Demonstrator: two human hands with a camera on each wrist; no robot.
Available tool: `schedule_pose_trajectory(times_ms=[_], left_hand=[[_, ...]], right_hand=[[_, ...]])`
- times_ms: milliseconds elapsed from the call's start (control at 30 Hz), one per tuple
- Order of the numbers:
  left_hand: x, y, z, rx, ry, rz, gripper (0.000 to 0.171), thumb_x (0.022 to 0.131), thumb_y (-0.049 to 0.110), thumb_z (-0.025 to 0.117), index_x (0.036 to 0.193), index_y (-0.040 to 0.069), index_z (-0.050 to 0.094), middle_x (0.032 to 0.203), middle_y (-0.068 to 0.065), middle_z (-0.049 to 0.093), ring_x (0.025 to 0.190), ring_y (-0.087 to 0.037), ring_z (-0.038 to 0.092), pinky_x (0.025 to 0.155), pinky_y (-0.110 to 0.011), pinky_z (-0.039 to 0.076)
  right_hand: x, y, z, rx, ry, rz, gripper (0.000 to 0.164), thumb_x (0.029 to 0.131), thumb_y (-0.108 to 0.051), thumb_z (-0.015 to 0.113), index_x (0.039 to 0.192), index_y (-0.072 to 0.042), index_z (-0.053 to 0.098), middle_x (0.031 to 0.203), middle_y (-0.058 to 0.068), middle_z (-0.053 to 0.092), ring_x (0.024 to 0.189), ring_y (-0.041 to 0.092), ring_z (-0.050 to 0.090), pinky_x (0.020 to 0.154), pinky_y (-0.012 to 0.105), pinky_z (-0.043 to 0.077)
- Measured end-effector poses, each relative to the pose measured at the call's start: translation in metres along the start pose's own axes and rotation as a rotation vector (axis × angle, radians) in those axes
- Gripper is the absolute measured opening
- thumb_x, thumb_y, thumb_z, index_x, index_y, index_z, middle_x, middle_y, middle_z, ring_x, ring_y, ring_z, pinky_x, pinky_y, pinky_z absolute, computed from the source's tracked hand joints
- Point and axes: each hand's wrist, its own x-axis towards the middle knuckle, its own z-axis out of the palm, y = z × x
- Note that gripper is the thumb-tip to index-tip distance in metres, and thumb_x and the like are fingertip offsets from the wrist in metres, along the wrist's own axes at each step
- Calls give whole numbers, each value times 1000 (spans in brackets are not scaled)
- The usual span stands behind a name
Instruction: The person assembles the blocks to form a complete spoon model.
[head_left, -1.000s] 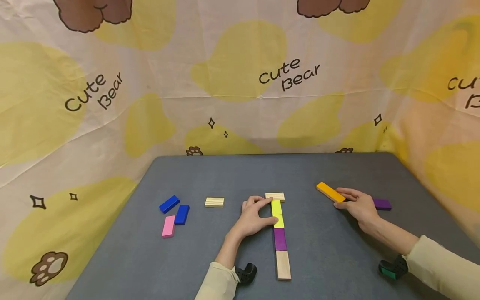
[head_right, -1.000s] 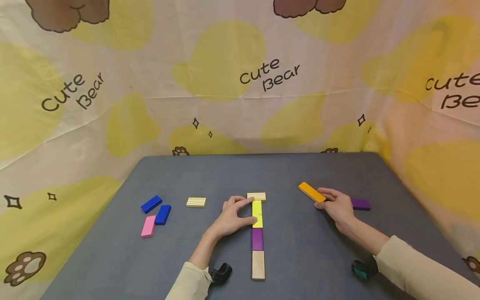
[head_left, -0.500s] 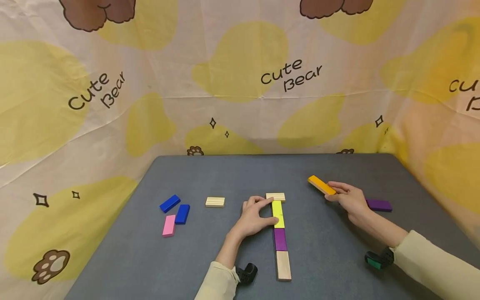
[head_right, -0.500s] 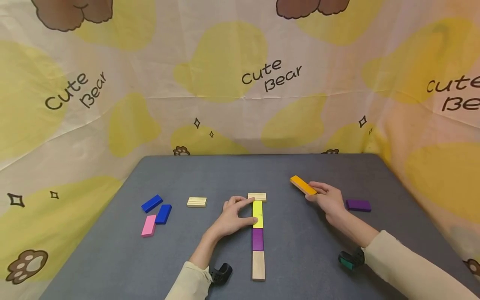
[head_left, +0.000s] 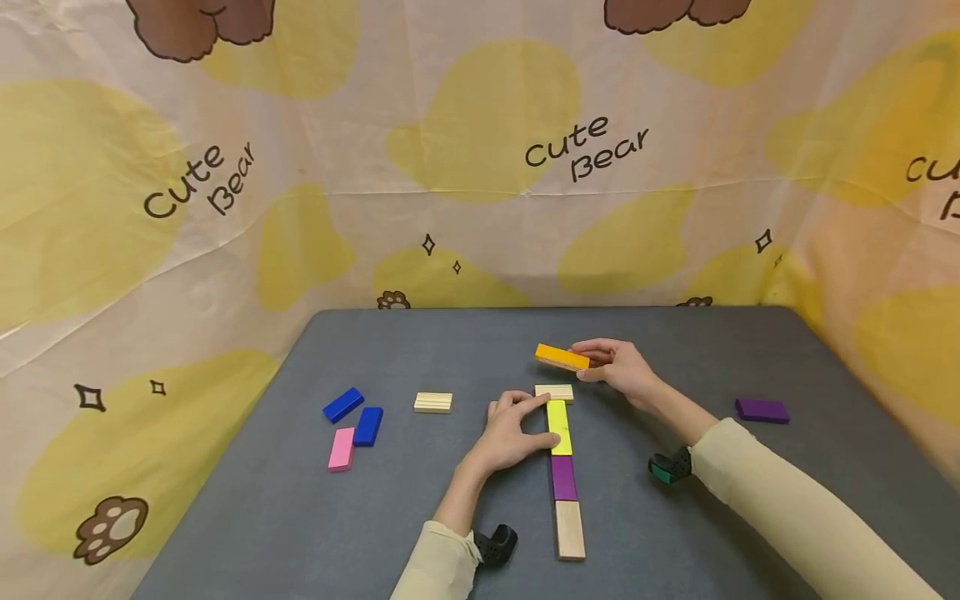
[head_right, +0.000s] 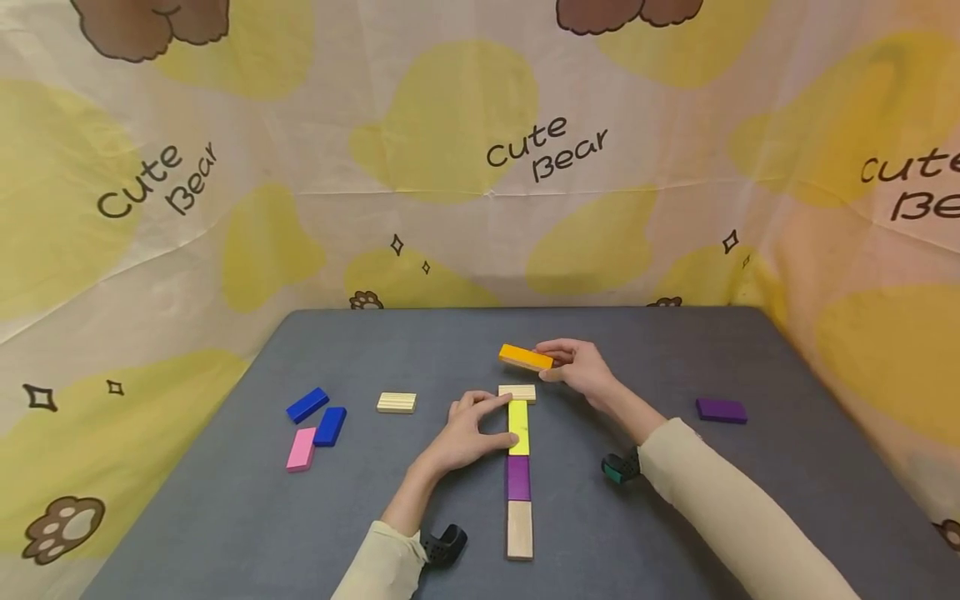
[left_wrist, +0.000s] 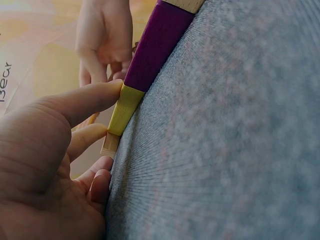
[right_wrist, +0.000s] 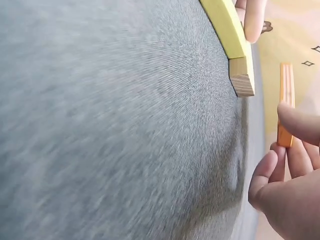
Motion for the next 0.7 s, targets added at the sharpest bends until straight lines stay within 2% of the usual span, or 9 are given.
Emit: schedule_pose_trajectory(times_ms=[300, 600, 700], left_hand=[[-1, 1, 0, 0, -6, 9, 67, 83, 40, 77, 143, 24, 54, 131, -3, 41, 116, -26, 33, 92, -47, 37], [0, -1, 0, 3, -3, 5, 67, 83, 40, 77, 144, 25, 54, 130, -3, 42, 117, -26, 32, 93, -49, 36], [0, -1, 0, 5, -4, 6, 67, 83, 40, 77, 144, 24, 54, 130, -3, 42, 117, -26, 32, 92, -49, 36]], right_hand=[[12, 6, 5, -149, -166, -1, 41, 88, -1, 71, 128, -3, 64, 126, 13, 62, 112, 29, 55, 97, 46, 43], [13, 8, 5, -65, -266, -7, 42, 92, 7, 56, 133, -3, 60, 131, 14, 60, 120, 30, 51, 101, 48, 38], [13, 9, 6, -53, -272, 0, 42, 91, 7, 55, 132, -2, 60, 131, 15, 59, 120, 31, 51, 102, 50, 35]])
